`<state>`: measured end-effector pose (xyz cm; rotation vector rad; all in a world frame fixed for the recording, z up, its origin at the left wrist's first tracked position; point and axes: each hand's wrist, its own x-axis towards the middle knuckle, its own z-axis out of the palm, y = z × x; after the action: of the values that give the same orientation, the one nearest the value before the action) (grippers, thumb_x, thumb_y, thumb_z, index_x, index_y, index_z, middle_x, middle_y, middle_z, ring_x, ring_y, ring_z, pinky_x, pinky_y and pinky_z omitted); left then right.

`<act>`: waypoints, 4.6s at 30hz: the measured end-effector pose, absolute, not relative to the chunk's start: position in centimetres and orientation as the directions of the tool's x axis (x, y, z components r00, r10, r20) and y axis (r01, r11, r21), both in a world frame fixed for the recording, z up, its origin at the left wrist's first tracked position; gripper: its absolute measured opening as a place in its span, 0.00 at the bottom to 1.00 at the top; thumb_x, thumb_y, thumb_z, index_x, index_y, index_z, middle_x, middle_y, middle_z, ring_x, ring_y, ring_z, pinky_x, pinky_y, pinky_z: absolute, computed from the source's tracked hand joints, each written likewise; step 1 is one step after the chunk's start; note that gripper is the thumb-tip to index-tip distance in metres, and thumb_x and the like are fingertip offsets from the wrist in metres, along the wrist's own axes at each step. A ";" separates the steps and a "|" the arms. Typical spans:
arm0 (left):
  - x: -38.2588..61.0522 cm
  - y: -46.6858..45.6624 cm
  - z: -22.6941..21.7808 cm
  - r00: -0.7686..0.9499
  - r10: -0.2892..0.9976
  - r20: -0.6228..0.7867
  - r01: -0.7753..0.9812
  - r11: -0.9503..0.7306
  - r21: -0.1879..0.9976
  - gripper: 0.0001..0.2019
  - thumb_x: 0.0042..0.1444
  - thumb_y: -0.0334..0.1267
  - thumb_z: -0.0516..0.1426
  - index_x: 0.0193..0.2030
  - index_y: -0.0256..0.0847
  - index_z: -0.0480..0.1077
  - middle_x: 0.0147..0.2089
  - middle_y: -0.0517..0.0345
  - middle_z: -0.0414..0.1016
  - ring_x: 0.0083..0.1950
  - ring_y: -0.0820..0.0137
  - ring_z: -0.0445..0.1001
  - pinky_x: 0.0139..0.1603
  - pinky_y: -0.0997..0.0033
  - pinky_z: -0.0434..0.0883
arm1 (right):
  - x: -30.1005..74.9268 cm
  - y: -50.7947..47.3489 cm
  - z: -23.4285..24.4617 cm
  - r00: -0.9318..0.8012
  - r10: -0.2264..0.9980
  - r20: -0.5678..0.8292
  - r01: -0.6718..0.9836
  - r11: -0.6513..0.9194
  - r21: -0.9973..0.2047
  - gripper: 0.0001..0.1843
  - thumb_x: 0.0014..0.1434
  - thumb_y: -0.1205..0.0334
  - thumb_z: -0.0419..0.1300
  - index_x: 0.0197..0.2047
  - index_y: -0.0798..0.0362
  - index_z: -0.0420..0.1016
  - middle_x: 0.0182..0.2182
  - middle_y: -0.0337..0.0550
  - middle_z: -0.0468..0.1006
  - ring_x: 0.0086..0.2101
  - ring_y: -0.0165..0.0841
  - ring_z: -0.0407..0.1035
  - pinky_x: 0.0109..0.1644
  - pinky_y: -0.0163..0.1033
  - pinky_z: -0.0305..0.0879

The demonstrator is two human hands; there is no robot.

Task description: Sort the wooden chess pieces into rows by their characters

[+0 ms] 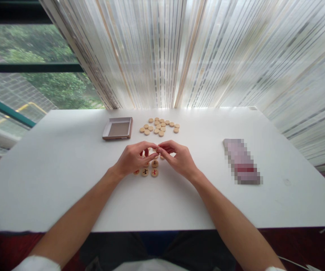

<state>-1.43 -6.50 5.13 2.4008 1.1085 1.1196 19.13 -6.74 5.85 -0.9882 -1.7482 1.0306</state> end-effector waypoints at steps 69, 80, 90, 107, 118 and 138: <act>-1.6 -6.4 5.6 0.389 0.725 0.569 0.601 -0.667 0.440 0.08 0.65 0.38 0.56 0.44 0.41 0.76 0.37 0.59 0.81 0.28 0.76 0.72 0.33 0.75 0.69 | 21.8 -6.5 6.7 -0.494 0.863 -0.105 0.575 0.233 -0.784 0.11 0.60 0.52 0.60 0.32 0.50 0.72 0.26 0.37 0.77 0.27 0.31 0.68 0.30 0.35 0.64; -1.7 -6.3 5.5 0.382 0.716 0.584 0.598 -0.673 0.435 0.08 0.65 0.38 0.55 0.42 0.41 0.76 0.37 0.59 0.81 0.28 0.77 0.71 0.33 0.75 0.69 | 21.7 -6.6 6.8 -0.576 0.812 -0.094 0.554 0.303 -0.775 0.10 0.57 0.52 0.63 0.38 0.49 0.77 0.25 0.36 0.74 0.25 0.30 0.66 0.29 0.35 0.64; -1.7 -6.2 5.4 0.388 0.723 0.572 0.604 -0.668 0.435 0.09 0.66 0.39 0.55 0.42 0.41 0.76 0.37 0.58 0.81 0.28 0.76 0.71 0.34 0.75 0.69 | 21.5 -6.7 6.8 -0.572 0.819 -0.055 0.552 0.334 -0.764 0.10 0.58 0.52 0.63 0.37 0.49 0.77 0.23 0.35 0.72 0.24 0.29 0.63 0.28 0.35 0.62; -2.6 -5.2 5.1 0.260 0.759 0.598 0.695 -0.577 0.430 0.08 0.65 0.36 0.54 0.46 0.41 0.74 0.40 0.56 0.80 0.37 0.70 0.75 0.40 0.71 0.72 | 21.8 -6.0 6.9 -0.490 0.866 0.103 0.531 0.390 -0.753 0.10 0.63 0.52 0.59 0.39 0.49 0.75 0.28 0.39 0.76 0.28 0.32 0.69 0.33 0.38 0.67; -3.3 -3.9 4.4 0.210 0.755 0.621 0.719 -0.550 0.426 0.09 0.66 0.34 0.52 0.46 0.39 0.74 0.45 0.52 0.79 0.49 0.62 0.74 0.55 0.60 0.70 | 23.2 -1.9 3.1 -0.307 0.844 0.440 0.738 0.503 -0.449 0.22 0.67 0.57 0.55 0.62 0.48 0.67 0.63 0.50 0.67 0.62 0.46 0.58 0.66 0.56 0.58; -2.8 -4.4 4.6 0.280 0.737 0.615 0.694 -0.598 0.401 0.08 0.65 0.34 0.55 0.45 0.38 0.74 0.43 0.53 0.79 0.47 0.63 0.74 0.53 0.60 0.71 | 23.0 -1.6 2.4 -0.259 0.860 0.439 0.794 0.449 -0.410 0.12 0.66 0.62 0.56 0.48 0.50 0.78 0.44 0.49 0.80 0.46 0.45 0.70 0.54 0.52 0.68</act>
<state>-2.75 -4.42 4.61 2.4692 1.3828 1.2346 22.95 -1.61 2.43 -1.3778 -2.0887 0.1401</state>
